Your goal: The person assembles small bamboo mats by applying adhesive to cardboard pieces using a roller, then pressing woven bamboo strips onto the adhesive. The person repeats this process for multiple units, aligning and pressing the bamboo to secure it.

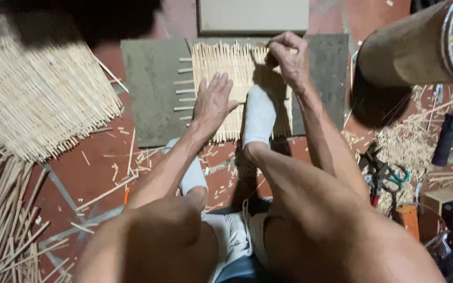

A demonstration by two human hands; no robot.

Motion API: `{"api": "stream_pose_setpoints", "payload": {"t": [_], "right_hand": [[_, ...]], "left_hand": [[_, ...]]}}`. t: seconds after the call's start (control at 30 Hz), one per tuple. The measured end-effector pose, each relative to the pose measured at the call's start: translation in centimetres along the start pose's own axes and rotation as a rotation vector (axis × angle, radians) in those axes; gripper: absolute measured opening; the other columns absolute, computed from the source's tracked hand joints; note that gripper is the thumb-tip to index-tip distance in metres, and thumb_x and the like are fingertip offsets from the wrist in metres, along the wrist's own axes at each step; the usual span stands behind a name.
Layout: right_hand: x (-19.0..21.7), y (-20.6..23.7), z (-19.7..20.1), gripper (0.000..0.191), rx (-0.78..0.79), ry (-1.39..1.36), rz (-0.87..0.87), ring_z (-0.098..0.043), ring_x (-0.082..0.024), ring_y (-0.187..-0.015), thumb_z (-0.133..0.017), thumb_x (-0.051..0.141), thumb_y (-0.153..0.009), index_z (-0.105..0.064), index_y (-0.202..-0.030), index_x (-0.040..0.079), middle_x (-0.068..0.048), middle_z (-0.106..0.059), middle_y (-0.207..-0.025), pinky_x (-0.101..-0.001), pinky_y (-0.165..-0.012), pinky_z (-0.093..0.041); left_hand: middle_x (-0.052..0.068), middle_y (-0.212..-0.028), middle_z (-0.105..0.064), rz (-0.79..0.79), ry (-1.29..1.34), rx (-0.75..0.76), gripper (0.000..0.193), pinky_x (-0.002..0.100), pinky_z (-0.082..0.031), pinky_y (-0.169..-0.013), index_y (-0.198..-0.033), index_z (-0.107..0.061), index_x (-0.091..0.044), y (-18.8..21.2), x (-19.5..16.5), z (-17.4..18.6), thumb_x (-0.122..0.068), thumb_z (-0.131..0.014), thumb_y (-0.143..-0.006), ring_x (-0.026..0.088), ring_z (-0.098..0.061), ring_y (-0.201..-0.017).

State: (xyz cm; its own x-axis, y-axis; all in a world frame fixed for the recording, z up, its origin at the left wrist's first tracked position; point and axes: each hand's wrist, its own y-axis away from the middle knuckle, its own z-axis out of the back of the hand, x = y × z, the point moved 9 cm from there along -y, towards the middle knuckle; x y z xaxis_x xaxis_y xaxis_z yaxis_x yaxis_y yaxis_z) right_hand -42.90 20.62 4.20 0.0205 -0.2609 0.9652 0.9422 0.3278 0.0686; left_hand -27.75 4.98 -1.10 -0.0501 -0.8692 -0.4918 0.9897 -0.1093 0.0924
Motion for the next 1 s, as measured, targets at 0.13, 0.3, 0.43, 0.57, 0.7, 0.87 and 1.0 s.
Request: {"api": "stream_pose_setpoints", "payload": {"t": [0.13, 0.3, 0.43, 0.57, 0.7, 0.87, 1.0], "right_hand": [[-0.8, 1.3, 1.0, 0.019, -0.035, 0.124, 0.011, -0.066, -0.015, -0.069, -0.066, 0.016, -0.098, -0.072, -0.098, -0.002, -0.011, -0.070, -0.084, -0.0332, -0.062, -0.060], [-0.5, 1.0, 1.3, 0.018, 0.052, 0.102, -0.048, -0.072, -0.014, -0.073, -0.066, 0.014, -0.093, -0.073, -0.099, -0.001, -0.011, -0.075, -0.086, -0.0304, -0.065, -0.061], [-0.1, 1.0, 1.8, 0.018, 0.032, 0.043, -0.028, -0.069, -0.016, -0.072, -0.065, 0.014, -0.097, -0.072, -0.100, -0.002, -0.012, -0.072, -0.083, -0.0313, -0.065, -0.059], [-0.7, 1.6, 2.7, 0.018, 0.027, 0.105, -0.029, -0.070, -0.014, -0.072, -0.064, 0.014, -0.095, -0.072, -0.100, -0.001, -0.010, -0.073, -0.085, -0.0308, -0.062, -0.062], [-1.1, 2.4, 6.3, 0.018, -0.120, -0.150, -0.019, -0.067, -0.016, -0.067, -0.066, 0.015, -0.097, -0.069, -0.097, -0.003, -0.013, -0.070, -0.081, -0.0304, -0.061, -0.058], [-0.7, 3.2, 6.9, 0.016, -0.121, 0.002, -0.008, -0.067, -0.014, -0.065, -0.066, 0.014, -0.096, -0.069, -0.094, -0.001, -0.009, -0.069, -0.080, -0.0304, -0.056, -0.060], [-0.1, 3.7, 6.4, 0.014, -0.064, 0.073, -0.074, -0.067, -0.013, -0.065, -0.065, 0.012, -0.099, -0.068, -0.094, 0.000, -0.008, -0.069, -0.080, -0.0314, -0.056, -0.059]], "left_hand": [[0.020, -0.156, -0.044, -0.046, -0.013, -0.040, 0.072, 0.057, -0.021, -0.121, -0.144, -0.052, 0.000, 0.2, -0.1, -0.1, -0.041, -0.074, -0.088, 0.036, -0.037, -0.147], [0.020, -0.156, -0.045, -0.027, -0.034, -0.017, 0.073, 0.057, -0.021, -0.120, -0.143, -0.053, 0.000, 0.0, 0.1, -0.8, -0.042, -0.073, -0.087, 0.036, -0.037, -0.147], [0.020, -0.156, -0.044, -0.029, -0.025, -0.033, 0.074, 0.057, -0.020, -0.120, -0.143, -0.053, 0.000, 0.1, 0.0, -0.8, -0.042, -0.074, -0.086, 0.036, -0.037, -0.146], [0.022, -0.155, -0.043, -0.040, 0.002, -0.029, 0.072, 0.058, -0.020, -0.119, -0.142, -0.053, 0.001, 0.4, -0.2, -0.5, -0.038, -0.076, -0.087, 0.038, -0.037, -0.146], [0.023, -0.156, -0.044, -0.024, 0.018, -0.020, 0.071, 0.057, -0.020, -0.121, -0.143, -0.054, 0.001, 0.7, -0.3, 0.0, -0.037, -0.076, -0.087, 0.038, -0.036, -0.148], [0.024, -0.156, -0.042, -0.026, 0.035, -0.025, 0.073, 0.058, -0.017, -0.121, -0.143, -0.052, 0.002, 0.7, -0.7, 0.3, -0.041, -0.075, -0.088, 0.038, -0.035, -0.147], [0.024, -0.156, -0.042, -0.038, -0.008, 0.002, 0.074, 0.058, -0.019, -0.120, -0.144, -0.051, 0.003, 0.9, -0.8, -0.1, -0.041, -0.074, -0.089, 0.039, -0.035, -0.147]]}}
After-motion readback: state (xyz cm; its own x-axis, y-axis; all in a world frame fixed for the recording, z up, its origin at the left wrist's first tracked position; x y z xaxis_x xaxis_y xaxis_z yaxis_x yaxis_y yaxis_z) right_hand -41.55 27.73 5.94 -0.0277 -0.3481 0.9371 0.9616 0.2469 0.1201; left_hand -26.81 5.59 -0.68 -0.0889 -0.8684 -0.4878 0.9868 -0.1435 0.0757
